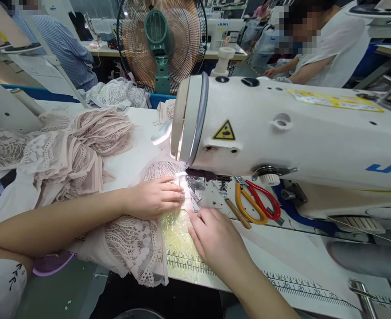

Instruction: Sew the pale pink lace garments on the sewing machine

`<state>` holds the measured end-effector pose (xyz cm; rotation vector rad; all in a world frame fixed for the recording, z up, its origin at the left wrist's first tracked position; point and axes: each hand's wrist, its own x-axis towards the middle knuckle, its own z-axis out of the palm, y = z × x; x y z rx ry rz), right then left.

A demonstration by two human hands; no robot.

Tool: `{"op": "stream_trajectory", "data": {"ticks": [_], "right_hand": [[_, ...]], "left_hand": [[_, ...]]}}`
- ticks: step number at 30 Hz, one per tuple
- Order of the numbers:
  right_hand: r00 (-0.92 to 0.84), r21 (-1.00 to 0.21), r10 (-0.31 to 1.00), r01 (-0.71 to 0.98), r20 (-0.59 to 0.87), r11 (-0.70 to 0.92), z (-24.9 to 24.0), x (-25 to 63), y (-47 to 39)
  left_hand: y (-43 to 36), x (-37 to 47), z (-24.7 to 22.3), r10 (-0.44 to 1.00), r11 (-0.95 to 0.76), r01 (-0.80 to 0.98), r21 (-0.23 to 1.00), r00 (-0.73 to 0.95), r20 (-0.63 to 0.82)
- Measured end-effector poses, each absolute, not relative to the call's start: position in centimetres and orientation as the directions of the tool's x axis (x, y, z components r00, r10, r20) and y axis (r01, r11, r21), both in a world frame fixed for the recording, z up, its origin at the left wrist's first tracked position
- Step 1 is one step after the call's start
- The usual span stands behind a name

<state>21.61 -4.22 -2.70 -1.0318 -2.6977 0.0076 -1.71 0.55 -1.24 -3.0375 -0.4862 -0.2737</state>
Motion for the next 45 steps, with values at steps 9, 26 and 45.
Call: {"op": "stream_trajectory", "data": {"ticks": [9,26,45], "right_hand": [[-0.576,0.097,0.813,0.807,-0.09,0.582,-1.5,19.6,-3.1],[-0.405,0.16,0.847,0.864,-0.345,0.478,0.1,17.2,-2.2],[-0.396,-0.466,0.915,0.797,0.078,0.384,-2.2,21.4,-5.9]], "left_hand": [[2.8,-1.7,-1.4,0.303,-0.949,0.311,-0.056,0.946,0.116],[6.4,-2.3,-1.4,0.397,-0.912,0.404,-0.065,0.912,0.101],[0.3,-0.9,1.5,0.428,-0.887,0.426,0.178,0.903,-0.03]]}}
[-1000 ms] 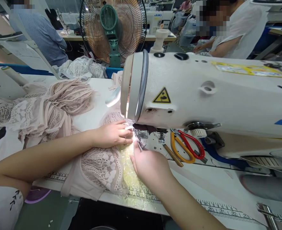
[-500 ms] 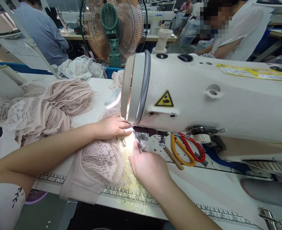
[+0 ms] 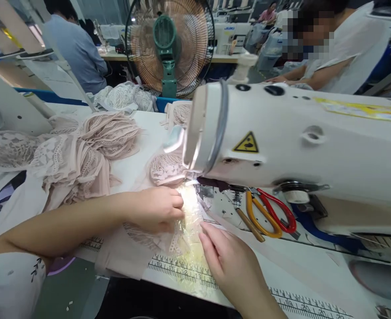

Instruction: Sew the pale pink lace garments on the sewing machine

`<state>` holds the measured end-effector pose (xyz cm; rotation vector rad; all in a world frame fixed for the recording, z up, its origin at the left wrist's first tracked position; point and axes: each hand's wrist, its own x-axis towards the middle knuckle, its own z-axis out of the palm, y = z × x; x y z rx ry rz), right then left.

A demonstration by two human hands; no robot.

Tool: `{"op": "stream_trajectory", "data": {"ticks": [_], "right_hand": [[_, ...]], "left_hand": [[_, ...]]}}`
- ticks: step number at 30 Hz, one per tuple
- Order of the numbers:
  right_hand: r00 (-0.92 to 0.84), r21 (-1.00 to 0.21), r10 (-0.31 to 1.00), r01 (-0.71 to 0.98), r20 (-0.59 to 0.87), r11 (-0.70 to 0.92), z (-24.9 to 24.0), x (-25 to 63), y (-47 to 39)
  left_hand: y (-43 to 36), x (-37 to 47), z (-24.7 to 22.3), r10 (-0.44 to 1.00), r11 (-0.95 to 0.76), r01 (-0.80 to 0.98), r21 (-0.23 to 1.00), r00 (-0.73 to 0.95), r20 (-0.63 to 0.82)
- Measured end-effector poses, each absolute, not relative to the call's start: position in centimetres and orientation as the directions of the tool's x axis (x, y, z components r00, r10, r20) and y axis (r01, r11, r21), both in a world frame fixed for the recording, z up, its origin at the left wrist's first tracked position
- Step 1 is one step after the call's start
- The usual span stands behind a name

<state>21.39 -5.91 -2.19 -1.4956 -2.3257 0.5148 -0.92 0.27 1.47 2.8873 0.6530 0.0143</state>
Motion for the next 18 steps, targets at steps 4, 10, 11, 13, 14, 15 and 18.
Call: {"op": "stream_trajectory", "data": {"ticks": [4,10,11,13,14,15,18], "right_hand": [[-0.282,-0.627,0.958,0.736,0.057,0.254,-3.1,20.8,-8.4],[-0.359,-0.704,0.929,0.637,0.088,0.313,-2.8,17.5,-9.0],[-0.372,-0.697,0.925,0.642,0.082,0.32,-2.5,17.0,-8.6],[-0.357,-0.681,0.93,0.66,0.087,0.317,-2.0,16.5,-7.7],[-0.338,-0.671,0.937,0.675,0.086,0.305,-1.8,16.3,-7.2],[-0.318,-0.659,0.945,0.693,0.082,0.291,-1.7,16.3,-6.8],[-0.299,-0.61,0.953,0.746,0.052,0.268,-1.6,16.5,-6.1]], "left_hand": [[1.0,-1.3,0.9,0.515,-0.718,0.467,0.516,0.855,-0.057],[2.0,-2.3,0.3,0.879,-0.334,0.439,0.834,0.465,0.107],[1.9,-2.3,0.0,0.908,-0.323,0.481,0.815,0.402,0.122],[1.7,-2.3,-0.7,0.918,-0.363,0.571,0.736,0.356,0.177],[1.7,-2.3,-1.0,0.907,-0.401,0.62,0.675,0.374,0.195],[1.6,-2.2,-1.3,0.89,-0.44,0.671,0.596,0.412,0.193],[1.4,-1.9,-1.6,0.858,-0.5,0.781,0.374,0.505,0.093]]}}
